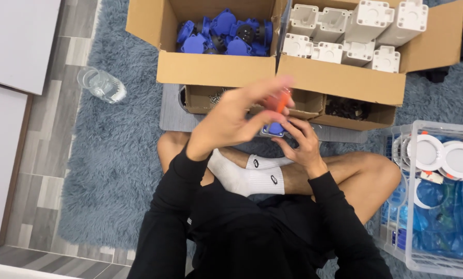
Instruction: The person is sitting on the floor assembling small electrical or hardware components by joining blue and white plastic parts using a screwdriver.
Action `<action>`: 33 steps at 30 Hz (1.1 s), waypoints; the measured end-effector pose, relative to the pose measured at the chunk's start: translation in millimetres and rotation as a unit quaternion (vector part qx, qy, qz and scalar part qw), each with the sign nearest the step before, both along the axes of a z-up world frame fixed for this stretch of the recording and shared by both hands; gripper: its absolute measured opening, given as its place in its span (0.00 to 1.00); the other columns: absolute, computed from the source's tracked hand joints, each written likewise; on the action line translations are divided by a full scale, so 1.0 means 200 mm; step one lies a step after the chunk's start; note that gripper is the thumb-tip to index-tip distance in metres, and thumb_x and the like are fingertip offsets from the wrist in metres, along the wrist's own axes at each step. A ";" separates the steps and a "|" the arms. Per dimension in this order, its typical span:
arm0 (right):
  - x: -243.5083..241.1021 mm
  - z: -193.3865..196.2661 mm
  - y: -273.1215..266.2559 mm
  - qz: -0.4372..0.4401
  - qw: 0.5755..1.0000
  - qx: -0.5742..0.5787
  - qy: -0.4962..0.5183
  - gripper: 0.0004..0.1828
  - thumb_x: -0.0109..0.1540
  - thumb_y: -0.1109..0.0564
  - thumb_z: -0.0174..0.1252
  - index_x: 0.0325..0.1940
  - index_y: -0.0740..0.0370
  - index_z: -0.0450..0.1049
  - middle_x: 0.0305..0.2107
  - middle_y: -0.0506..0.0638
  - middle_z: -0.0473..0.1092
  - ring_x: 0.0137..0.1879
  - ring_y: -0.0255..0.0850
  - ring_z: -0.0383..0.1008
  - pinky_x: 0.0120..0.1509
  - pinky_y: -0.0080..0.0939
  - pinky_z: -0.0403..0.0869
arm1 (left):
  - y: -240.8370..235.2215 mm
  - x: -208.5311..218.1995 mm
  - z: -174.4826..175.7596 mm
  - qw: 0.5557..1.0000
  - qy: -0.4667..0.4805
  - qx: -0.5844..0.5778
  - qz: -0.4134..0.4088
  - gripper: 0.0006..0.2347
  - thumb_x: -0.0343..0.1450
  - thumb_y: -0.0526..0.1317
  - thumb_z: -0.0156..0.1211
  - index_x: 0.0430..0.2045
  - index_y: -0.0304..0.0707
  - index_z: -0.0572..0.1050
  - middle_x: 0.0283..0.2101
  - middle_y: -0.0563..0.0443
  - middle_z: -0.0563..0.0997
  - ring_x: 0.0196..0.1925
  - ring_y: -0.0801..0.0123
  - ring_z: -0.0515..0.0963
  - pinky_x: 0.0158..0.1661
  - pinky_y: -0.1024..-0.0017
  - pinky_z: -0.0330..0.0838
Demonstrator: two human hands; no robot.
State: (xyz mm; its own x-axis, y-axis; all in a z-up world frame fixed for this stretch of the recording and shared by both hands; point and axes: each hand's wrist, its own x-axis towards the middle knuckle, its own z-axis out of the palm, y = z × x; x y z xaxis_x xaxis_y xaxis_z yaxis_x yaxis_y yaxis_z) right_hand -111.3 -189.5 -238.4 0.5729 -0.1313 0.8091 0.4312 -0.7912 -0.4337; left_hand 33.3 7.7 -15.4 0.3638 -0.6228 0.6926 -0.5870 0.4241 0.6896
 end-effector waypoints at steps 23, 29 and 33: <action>0.01 0.08 0.02 -0.003 1.000 0.015 0.012 0.28 0.56 0.58 0.82 0.60 0.63 0.84 0.53 0.64 0.80 0.48 0.59 0.83 0.52 0.54 0.81 | 0.22 0.25 -0.56 0.929 -0.115 -0.148 0.319 0.29 0.76 0.27 0.68 0.68 0.43 0.56 0.50 0.33 0.84 0.48 0.48 0.89 0.43 0.62 0.88; 0.00 0.08 0.02 -0.004 1.000 0.017 0.013 0.28 0.56 0.58 0.82 0.59 0.63 0.84 0.53 0.64 0.80 0.48 0.59 0.83 0.51 0.54 0.80 | 0.23 0.24 -0.57 0.924 -0.119 -0.154 0.329 0.29 0.76 0.28 0.68 0.68 0.43 0.55 0.51 0.33 0.83 0.49 0.47 0.89 0.43 0.60 0.89; 0.00 0.07 0.01 -0.001 1.000 0.021 0.018 0.28 0.56 0.57 0.81 0.60 0.62 0.84 0.53 0.63 0.80 0.49 0.59 0.83 0.52 0.52 0.81 | 0.27 0.24 -0.52 0.916 -0.137 -0.193 0.325 0.32 0.75 0.26 0.68 0.68 0.44 0.52 0.48 0.28 0.82 0.46 0.37 0.89 0.41 0.55 0.90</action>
State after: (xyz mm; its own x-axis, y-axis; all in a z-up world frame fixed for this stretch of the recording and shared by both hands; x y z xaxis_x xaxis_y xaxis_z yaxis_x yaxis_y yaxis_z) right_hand -110.9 -187.0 -225.2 0.6015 -0.1656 0.7815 0.4133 -0.7727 -0.4818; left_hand 81.3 62.0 -119.9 0.3510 -0.0248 0.9361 -0.9303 0.1050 0.3516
